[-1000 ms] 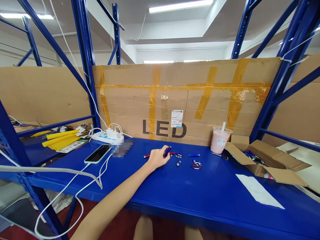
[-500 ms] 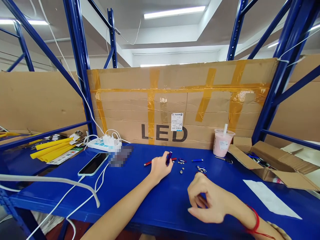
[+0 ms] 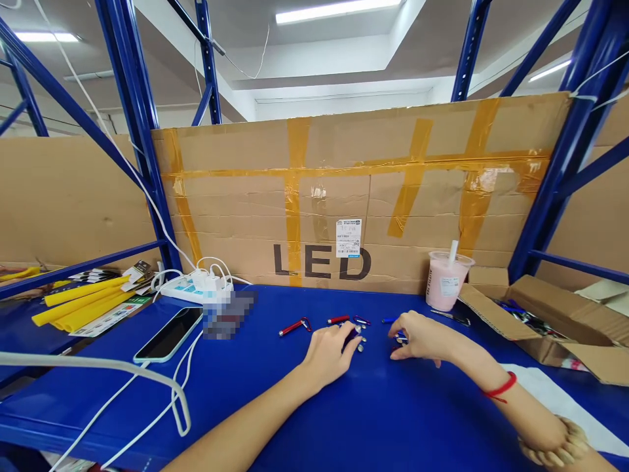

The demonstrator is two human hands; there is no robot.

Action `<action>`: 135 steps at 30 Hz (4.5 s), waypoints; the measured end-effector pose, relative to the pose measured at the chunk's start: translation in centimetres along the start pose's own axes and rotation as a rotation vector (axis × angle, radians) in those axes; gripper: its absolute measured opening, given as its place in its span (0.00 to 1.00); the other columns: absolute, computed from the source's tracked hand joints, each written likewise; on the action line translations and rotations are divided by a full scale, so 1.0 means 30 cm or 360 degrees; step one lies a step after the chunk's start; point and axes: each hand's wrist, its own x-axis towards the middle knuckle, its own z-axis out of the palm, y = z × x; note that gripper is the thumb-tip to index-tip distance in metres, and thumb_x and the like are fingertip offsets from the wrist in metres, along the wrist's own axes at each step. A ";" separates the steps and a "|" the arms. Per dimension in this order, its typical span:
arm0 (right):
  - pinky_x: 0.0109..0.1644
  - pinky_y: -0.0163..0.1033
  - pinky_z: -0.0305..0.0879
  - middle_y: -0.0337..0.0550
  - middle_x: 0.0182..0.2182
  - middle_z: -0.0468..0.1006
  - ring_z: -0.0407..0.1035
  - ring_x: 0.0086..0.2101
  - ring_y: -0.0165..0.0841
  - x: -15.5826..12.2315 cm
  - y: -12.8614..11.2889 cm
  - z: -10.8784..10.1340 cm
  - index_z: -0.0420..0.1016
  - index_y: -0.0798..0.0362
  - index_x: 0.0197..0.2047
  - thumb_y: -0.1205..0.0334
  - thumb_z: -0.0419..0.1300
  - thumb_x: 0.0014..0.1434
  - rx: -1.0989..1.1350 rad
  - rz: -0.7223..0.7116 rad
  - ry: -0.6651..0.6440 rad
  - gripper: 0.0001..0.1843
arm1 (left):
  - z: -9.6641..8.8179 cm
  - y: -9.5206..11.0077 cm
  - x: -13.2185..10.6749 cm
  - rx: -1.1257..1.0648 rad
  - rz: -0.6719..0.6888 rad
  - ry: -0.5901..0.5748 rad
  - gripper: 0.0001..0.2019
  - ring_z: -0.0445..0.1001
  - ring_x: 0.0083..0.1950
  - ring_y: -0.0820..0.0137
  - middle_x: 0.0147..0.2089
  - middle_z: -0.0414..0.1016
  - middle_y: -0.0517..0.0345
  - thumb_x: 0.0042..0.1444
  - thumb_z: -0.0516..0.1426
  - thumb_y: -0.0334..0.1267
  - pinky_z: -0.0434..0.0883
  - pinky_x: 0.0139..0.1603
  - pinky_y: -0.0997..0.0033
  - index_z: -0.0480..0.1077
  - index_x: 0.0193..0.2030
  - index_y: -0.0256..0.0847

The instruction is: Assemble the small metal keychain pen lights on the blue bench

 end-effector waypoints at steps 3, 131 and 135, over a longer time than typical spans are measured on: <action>0.15 0.33 0.56 0.52 0.42 0.71 0.63 0.16 0.26 -0.010 0.014 0.023 0.71 0.55 0.53 0.51 0.65 0.43 -0.0069 0.0035 0.0064 0.33 | 0.012 -0.011 0.000 -0.0179 0.0288 0.0085 0.07 0.71 0.36 0.70 0.36 0.73 0.59 0.62 0.48 0.38 0.65 0.38 0.73 0.64 0.39 0.39; 0.26 0.29 0.63 0.42 0.36 0.74 0.63 0.20 0.20 0.014 -0.033 0.135 0.75 0.53 0.41 0.57 0.54 0.60 0.0597 -0.0793 0.1352 0.13 | 0.030 -0.006 0.010 0.0114 -0.0127 0.0026 0.14 0.71 0.40 0.65 0.39 0.72 0.53 0.64 0.44 0.43 0.66 0.43 0.64 0.66 0.42 0.38; 0.28 0.30 0.61 0.37 0.36 0.74 0.65 0.23 0.21 0.018 -0.004 0.131 0.76 0.50 0.39 0.55 0.53 0.61 0.0174 -0.0809 0.1235 0.12 | 0.020 0.002 0.015 0.0020 -0.0235 -0.0045 0.13 0.71 0.39 0.66 0.38 0.72 0.53 0.64 0.44 0.43 0.66 0.43 0.65 0.64 0.42 0.38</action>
